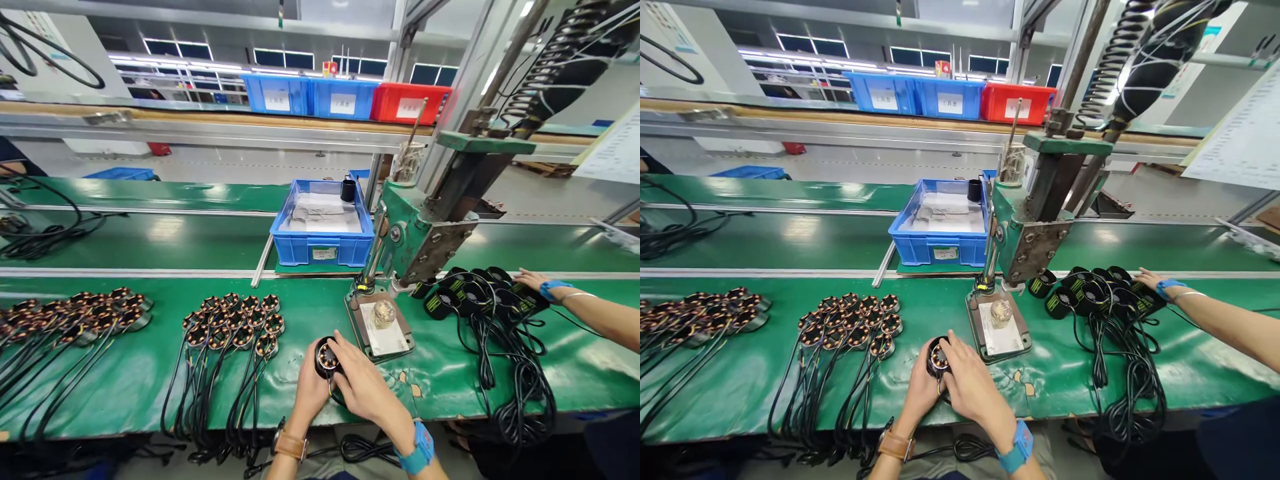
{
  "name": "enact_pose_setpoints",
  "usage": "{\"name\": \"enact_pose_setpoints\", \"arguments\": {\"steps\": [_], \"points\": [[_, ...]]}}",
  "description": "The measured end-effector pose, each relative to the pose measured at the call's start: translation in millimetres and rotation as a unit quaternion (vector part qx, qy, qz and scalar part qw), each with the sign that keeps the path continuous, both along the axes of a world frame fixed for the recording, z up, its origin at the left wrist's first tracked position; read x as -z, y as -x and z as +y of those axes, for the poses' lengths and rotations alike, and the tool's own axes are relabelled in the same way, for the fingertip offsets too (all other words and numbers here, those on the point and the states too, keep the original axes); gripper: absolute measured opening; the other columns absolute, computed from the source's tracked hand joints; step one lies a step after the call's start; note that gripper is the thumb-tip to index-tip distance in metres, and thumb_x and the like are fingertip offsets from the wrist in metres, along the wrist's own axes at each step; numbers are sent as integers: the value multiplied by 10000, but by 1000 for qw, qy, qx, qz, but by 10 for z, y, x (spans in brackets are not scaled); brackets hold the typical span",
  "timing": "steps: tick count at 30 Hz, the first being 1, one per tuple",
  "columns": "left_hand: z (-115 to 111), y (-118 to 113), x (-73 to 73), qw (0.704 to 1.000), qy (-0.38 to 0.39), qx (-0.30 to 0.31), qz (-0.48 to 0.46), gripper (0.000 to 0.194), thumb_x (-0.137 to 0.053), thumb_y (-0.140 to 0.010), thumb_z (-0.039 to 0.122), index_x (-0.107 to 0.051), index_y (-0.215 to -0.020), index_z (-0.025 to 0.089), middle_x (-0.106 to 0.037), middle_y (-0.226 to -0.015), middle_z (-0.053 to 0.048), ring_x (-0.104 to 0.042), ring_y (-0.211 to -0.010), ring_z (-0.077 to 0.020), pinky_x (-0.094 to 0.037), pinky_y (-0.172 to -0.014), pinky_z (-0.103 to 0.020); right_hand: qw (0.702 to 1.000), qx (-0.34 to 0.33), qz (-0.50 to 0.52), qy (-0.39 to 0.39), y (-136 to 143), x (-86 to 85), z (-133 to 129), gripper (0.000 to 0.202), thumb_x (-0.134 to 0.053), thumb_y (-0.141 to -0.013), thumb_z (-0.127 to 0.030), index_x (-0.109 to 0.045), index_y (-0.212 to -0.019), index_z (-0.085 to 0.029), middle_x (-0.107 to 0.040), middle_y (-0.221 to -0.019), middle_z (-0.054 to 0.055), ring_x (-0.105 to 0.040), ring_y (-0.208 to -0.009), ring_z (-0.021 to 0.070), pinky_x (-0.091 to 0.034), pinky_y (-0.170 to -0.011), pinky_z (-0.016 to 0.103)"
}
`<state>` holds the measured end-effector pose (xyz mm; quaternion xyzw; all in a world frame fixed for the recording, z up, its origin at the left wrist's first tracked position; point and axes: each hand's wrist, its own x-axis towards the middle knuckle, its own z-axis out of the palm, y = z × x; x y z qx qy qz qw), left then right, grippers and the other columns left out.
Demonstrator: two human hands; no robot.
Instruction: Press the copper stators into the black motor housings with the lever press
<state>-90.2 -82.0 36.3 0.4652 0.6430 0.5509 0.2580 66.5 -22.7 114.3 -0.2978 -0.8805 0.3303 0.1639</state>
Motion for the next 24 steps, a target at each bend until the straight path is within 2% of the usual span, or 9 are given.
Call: {"name": "enact_pose_setpoints", "arguments": {"steps": [3, 5, 7, 10, 13, 16, 19, 22, 24], "points": [[-48, -44, -127, 1000, 9, -26, 3, 719, -792, -727, 487, -552, -1321, 160, -699, -1281, -189, -702, -1166, -341, -552, -1041, -525, 991, 109, 55, 55, -86, 180, -200, 705, -461, -1009, -327, -267, -1663, -148, -296, -1666, 159, -389, -1531, 287, -390, -1260, 510], [-38, -83, -318, 999, 16, -50, 5, 753, -828, -712, 510, -554, -1323, 167, -711, -1258, -171, -712, -1141, -332, -567, -1019, -510, 973, 177, 75, 131, -195, 348, -405, 648, -404, -1050, -517, -405, -1604, -179, -525, -1520, 168, -570, -1378, 283, -480, -1173, 464], [41, -127, -573, 998, 10, -66, 10, 773, -853, -698, 522, -562, -1324, 176, -719, -1246, -154, -715, -1130, -325, -572, -1012, -493, 961, 130, 70, 235, -375, 496, -599, 670, -325, -1035, -692, -673, -1350, -214, -737, -1154, 128, -720, -1047, 255, -573, -974, 376], [295, -237, -955, 998, -12, -54, 15, 776, -875, -676, 512, -576, -1311, 181, -730, -1228, -138, -723, -1106, -315, -580, -996, -470, 947, 88, 57, 303, -810, 530, -733, 863, -249, -941, -883, -754, -788, -200, -675, -698, 80, -644, -682, 196, -518, -689, 284], [608, -440, -1181, 999, -28, -33, -2, 755, -881, -664, 467, -584, -1296, 180, -732, -1217, -131, -725, -1089, -307, -579, -991, -464, 939, 249, 109, 212, -1349, 192, -626, 831, -312, -938, -861, -617, -556, -189, -570, -576, 73, -548, -578, 175, -429, -583, 274], [851, -684, -1215, 999, -30, -27, -18, 727, -880, -649, 409, -596, -1277, 181, -735, -1189, -123, -722, -1079, -309, -570, -996, -482, 917, 346, 185, 67, -1727, -406, -333, 716, -426, -989, -704, -563, -502, -198, -508, -527, 55, -493, -508, 161, -383, -540, 283], [1009, -866, -1144, 999, -26, -23, -29, 696, -869, -663, 376, -595, -1276, 194, -733, -1179, -108, -719, -1084, -304, -558, -1010, -490, 907, 357, 216, -52, -1805, -915, 127, 667, -499, -1009, -598, -516, -486, -185, -464, -491, 29, -450, -460, 133, -338, -504, 275], [1155, -962, -1054, 999, -35, -15, -19, 683, -860, -672, 357, -587, -1280, 207, -720, -1205, -102, -704, -1126, -305, -538, -1041, -500, 891, 392, 202, -110, -1707, -1146, 710, 707, -508, -994, -654, -444, -482, -170, -384, -468, 2, -368, -438, 94, -273, -463, 261], [1268, -999, -1006, 999, -35, -11, -4, 683, -858, -658, 324, -586, -1275, 211, -713, -1213, -103, -689, -1155, -319, -525, -1054, -521, 884, 406, 183, -142, -1627, -1256, 1073, 707, -485, -982, -712, -507, -530, -169, -431, -499, -2, -391, -461, 89, -293, -469, 250]]}}
